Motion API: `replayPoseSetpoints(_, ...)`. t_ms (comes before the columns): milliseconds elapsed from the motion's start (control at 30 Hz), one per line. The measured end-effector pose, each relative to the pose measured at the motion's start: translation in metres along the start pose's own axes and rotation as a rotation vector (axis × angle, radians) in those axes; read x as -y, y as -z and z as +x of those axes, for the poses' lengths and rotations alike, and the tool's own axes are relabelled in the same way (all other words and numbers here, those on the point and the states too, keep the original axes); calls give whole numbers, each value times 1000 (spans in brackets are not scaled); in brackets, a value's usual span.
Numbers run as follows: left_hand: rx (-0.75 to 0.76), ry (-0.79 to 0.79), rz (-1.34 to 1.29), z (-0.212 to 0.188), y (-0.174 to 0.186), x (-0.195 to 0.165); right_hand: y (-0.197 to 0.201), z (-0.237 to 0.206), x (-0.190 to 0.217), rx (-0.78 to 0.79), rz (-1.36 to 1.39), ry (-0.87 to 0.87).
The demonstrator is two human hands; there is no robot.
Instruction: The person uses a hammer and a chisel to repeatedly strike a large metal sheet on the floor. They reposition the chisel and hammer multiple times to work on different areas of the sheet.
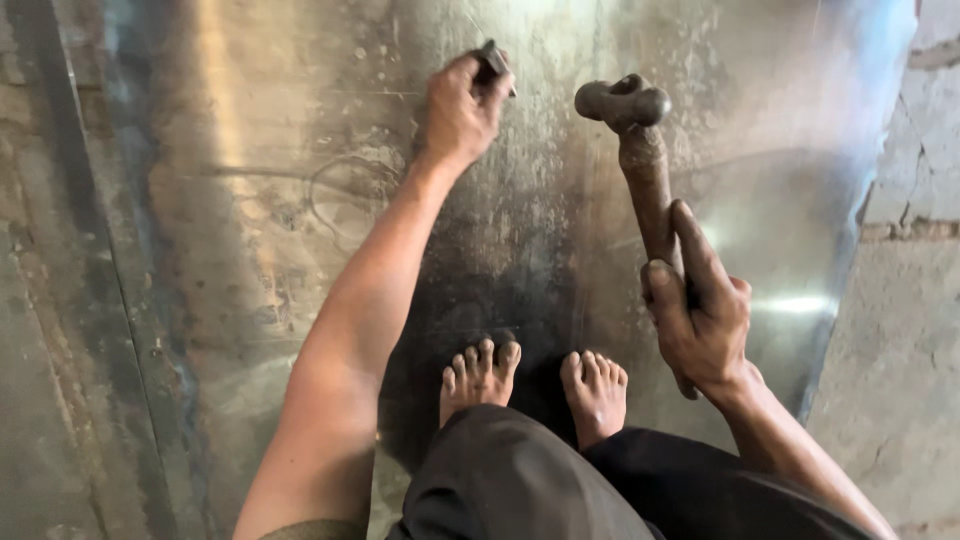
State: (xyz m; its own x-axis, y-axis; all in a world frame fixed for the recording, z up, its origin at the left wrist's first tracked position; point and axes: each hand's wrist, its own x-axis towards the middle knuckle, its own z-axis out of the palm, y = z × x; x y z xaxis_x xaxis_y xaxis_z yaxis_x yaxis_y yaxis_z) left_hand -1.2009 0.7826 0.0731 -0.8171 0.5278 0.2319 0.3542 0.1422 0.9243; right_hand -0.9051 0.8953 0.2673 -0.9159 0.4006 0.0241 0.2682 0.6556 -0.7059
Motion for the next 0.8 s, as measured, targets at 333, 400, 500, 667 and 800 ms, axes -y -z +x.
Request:
replayPoseSetpoints(333, -140, 38, 247, 1, 13, -39, -32, 82, 8, 236, -47, -320)
replayPoseSetpoints(400, -402, 204, -84, -7, 38, -39, -31, 63, 1, 232, 16, -333)
replayPoseSetpoints(500, -684, 172, -388, -26, 106, -18, -35, 40, -12, 232, 91, -351)
replayPoseSetpoints(667, -586, 202, -288, -48, 164, 20, -45, 45, -9, 302, 35, -265)
replayPoseSetpoints(800, -597, 180, -263, -49, 159, 24, -55, 75, 18, 368, 58, -128)
